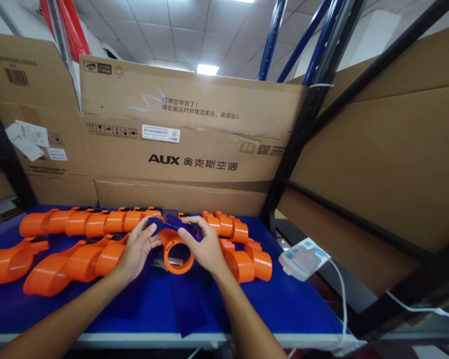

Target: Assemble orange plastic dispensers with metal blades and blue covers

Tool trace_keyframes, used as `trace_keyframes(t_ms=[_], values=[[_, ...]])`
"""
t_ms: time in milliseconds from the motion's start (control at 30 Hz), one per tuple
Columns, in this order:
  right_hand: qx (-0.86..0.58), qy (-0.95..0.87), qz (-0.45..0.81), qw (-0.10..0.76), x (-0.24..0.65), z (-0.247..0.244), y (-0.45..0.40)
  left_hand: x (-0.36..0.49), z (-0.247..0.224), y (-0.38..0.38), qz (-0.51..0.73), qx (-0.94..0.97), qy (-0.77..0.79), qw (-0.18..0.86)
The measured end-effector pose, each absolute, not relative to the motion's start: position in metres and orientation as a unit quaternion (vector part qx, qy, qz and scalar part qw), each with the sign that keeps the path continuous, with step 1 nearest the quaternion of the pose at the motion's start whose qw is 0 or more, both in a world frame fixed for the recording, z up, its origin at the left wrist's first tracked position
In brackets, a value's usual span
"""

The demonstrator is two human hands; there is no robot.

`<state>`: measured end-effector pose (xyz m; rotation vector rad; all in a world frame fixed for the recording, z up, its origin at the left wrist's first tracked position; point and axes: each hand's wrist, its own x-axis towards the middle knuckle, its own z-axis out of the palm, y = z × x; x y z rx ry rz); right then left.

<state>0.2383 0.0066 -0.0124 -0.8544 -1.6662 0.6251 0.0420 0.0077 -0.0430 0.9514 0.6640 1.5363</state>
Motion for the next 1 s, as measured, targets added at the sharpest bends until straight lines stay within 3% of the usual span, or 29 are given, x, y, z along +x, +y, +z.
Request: trace_keyframes(t_ms=[600, 867, 1000], values=[[-0.377, -0.714, 0.258, 0.531, 0.2366, -0.0159, 0.0071, 0.042, -0.0459, 0.009, 0.664, 0.445, 0.258, 0.543], [-0.305, -0.743, 0.333, 0.494, 0.2371, -0.0193, 0.0095, 0.0393, -0.0495, 0.006, 0.68, 0.437, 0.218, 0.548], [-0.295, -0.769, 0.267, 0.5, 0.2369, -0.0188, 0.0059, 0.0379, -0.0505, 0.0071, 0.672, 0.46, 0.191, 0.548]])
